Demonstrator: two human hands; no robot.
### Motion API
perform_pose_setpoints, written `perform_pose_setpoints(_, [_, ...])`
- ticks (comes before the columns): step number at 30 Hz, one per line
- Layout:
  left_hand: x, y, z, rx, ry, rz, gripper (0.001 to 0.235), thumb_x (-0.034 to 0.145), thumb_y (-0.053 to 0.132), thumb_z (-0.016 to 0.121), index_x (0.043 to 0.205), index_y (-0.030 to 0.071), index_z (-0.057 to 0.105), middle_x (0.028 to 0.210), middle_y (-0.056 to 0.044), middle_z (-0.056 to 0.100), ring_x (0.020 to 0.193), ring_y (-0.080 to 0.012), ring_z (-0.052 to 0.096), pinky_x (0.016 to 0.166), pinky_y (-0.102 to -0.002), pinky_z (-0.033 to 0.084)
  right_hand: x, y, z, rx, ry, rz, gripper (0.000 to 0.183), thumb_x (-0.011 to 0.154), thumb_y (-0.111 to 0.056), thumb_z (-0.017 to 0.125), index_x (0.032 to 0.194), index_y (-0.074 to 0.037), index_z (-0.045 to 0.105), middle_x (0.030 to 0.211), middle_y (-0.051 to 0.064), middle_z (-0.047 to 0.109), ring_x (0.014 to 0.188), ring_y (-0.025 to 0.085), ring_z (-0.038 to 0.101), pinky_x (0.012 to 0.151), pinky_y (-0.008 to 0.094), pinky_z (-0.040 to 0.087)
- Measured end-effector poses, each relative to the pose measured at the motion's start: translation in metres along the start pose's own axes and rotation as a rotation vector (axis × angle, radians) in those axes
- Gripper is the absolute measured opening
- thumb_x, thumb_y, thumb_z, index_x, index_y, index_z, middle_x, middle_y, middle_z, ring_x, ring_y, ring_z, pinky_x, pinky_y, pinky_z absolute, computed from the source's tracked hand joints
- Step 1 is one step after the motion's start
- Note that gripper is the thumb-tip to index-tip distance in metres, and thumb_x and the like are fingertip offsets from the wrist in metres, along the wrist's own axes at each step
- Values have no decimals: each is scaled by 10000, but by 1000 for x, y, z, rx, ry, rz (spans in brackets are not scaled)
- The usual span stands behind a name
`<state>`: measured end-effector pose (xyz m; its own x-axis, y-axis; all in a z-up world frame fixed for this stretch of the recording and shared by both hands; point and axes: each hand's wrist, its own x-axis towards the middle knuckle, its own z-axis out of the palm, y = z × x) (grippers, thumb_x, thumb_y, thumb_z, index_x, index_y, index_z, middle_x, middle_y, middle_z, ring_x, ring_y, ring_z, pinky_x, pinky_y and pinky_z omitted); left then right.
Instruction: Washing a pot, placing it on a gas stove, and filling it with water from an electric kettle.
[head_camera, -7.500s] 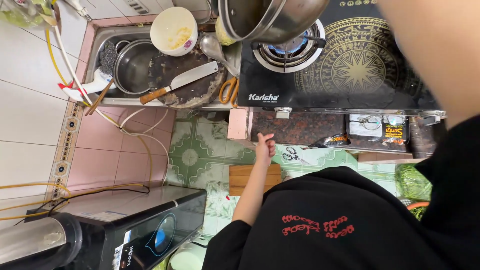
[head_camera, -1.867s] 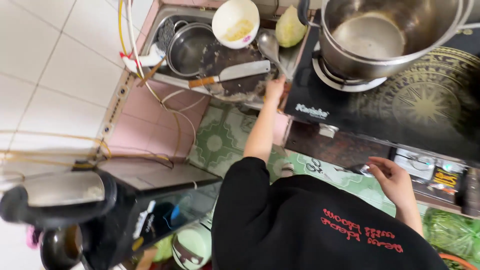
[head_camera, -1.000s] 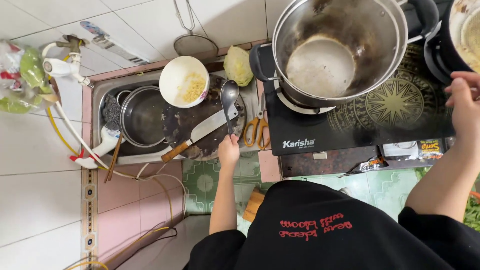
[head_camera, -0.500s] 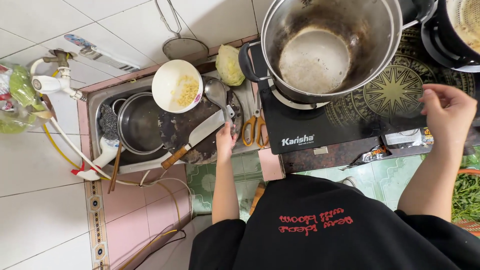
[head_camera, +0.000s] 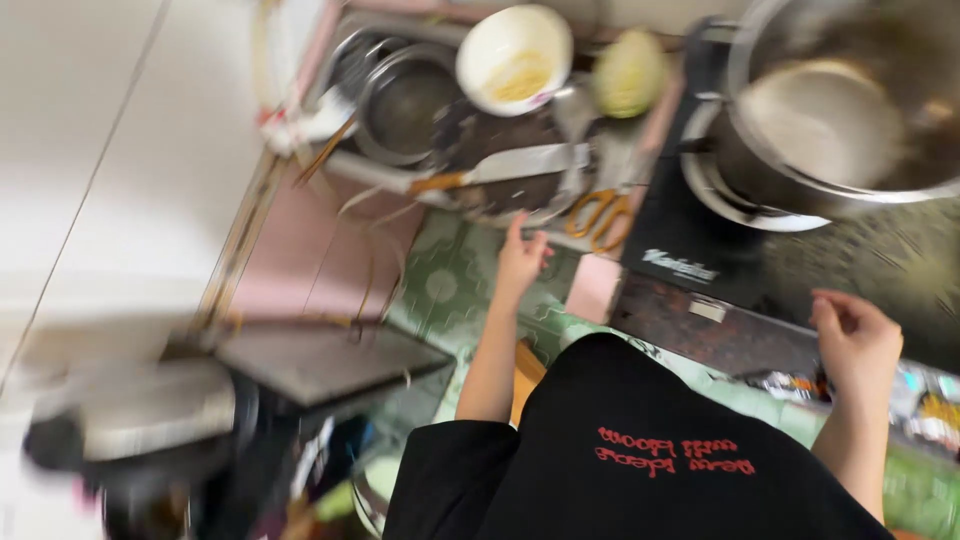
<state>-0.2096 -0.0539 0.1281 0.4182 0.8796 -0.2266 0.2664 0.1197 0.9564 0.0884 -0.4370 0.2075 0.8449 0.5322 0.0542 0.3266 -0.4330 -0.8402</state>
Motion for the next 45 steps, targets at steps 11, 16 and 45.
perform_pose_setpoints(11, [-332,99,-182,306,1088,533,150,1037,114,639,1143,39,715,825,-24,698,710,-82,662,678,-223,536,-25,-61,97,-33,-687,-260,163,1090,-187,703,1174,-55,752,675,-10,557,592,29,458,593,230,386])
perform_pose_setpoints(16, [-369,75,-293,440,1589,469,137,1026,104,671,1138,29,695,944,-55,646,756,-121,582,683,-253,492,-60,-103,122,6,-812,-334,169,1094,-196,707,1180,-56,750,686,-20,546,609,25,425,601,230,353])
perform_pose_setpoints(45, [-289,6,-458,-143,1731,636,222,920,128,789,866,-62,686,689,26,615,595,-68,506,545,-241,403,-90,-199,248,-147,-745,-465,180,1086,-207,688,1181,-69,756,708,60,675,641,83,604,640,237,472])
